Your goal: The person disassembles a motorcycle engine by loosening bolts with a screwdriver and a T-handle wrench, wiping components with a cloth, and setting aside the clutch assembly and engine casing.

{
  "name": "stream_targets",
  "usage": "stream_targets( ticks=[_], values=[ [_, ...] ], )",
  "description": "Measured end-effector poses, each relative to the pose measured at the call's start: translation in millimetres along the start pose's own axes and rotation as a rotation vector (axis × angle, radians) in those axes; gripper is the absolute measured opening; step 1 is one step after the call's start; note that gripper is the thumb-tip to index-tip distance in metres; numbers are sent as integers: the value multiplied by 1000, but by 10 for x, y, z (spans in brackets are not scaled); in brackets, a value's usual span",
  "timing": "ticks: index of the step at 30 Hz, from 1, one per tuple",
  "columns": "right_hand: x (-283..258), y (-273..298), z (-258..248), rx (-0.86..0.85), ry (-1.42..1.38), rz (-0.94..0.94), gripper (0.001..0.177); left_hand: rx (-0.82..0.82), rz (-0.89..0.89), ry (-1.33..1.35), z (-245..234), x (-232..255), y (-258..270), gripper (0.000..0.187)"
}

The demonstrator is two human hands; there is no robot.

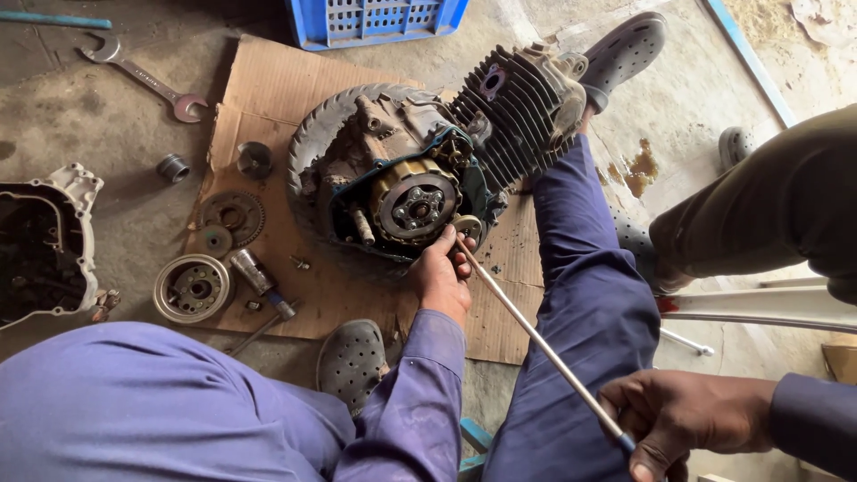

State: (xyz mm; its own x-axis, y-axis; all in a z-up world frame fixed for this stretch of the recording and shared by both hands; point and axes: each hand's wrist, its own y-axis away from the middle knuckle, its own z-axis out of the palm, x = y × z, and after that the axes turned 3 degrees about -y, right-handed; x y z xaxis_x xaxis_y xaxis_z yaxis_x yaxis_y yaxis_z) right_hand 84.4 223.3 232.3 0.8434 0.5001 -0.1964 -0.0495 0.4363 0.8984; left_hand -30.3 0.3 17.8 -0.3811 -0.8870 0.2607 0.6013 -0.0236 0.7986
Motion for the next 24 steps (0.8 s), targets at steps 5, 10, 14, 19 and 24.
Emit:
stream_targets(
  ticks=[5, 10, 14, 19, 24],
  values=[
    [85, -55, 32, 118, -131, 99, 28, -10, 30, -23, -40, -83, -113, 12],
    [336, -168, -50, 492, 196, 192, 39, -9, 23, -76, -82, -93, -118, 9],
    [728, -292, -339, 696, 186, 206, 46, -19, 64, -123, -26, -41, 120, 8],
    [888, -227, -240, 1075, 283, 36, 67, -178, 168, -217, 169, 156, 531, 10],
    [1477, -583, -254, 1156, 83, -206, 55, -286, 314, -286, 325, 115, 711, 13]
  ],
)
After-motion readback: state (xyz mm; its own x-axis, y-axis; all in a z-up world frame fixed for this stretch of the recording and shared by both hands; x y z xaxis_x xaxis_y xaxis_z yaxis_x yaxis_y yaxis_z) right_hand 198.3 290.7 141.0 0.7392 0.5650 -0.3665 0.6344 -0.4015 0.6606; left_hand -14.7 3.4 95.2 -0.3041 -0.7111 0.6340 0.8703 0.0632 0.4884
